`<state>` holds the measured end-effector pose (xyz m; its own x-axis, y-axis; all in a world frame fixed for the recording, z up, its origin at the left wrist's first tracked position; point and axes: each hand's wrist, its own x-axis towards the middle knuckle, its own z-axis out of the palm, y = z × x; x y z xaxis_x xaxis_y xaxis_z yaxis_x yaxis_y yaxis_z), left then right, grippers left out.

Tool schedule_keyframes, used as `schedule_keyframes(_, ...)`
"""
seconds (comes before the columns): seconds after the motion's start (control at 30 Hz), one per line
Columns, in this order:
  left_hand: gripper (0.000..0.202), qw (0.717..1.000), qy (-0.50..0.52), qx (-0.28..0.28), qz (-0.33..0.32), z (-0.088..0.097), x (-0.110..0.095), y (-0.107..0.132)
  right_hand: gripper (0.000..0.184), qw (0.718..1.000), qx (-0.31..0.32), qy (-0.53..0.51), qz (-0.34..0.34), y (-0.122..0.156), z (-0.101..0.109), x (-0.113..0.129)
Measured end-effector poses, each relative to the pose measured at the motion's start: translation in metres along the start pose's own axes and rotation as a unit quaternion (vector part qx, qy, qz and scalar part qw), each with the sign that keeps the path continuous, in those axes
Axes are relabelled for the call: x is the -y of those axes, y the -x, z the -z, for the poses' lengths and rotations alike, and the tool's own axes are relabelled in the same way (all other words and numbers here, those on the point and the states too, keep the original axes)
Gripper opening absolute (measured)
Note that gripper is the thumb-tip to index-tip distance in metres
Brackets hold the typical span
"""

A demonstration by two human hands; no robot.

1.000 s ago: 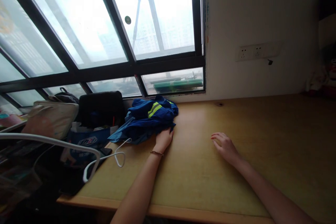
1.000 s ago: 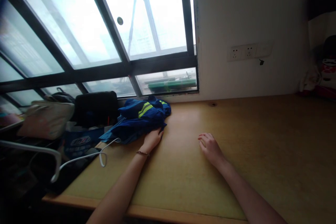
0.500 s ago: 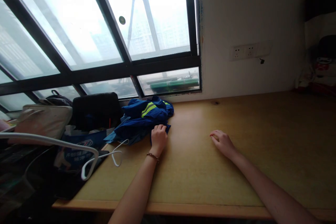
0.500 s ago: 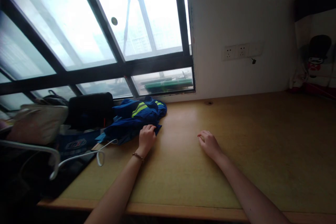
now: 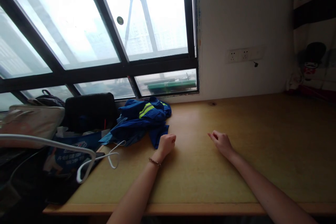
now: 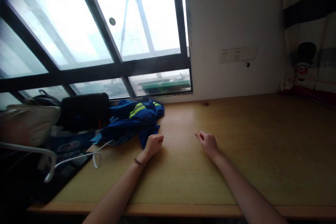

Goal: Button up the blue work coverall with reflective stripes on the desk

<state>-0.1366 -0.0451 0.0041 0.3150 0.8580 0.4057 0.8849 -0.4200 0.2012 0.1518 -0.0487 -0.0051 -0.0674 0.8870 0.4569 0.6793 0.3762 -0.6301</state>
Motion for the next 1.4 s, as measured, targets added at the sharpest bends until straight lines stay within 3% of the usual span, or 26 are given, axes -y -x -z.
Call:
schedule_keyframes(0.2,0.022,0.999,0.010,-0.008,0.041,-0.0008,0.0049,-0.0015,0.044,0.999,0.028,0.028,0.030,0.0026,-0.0019,0.0011)
schedule_keyframes(0.9,0.022,0.998,0.065,0.001,0.025,-0.0024,0.0024,-0.0031,0.045,0.998,0.038,0.028,0.035,0.0022,-0.0027,0.0009)
schedule_keyframes(1.4,0.021,0.998,0.050,-0.002,0.041,-0.0038,0.0049,-0.0021,0.043,0.997,0.050,0.038,0.037,0.0025,-0.0029,0.0010)
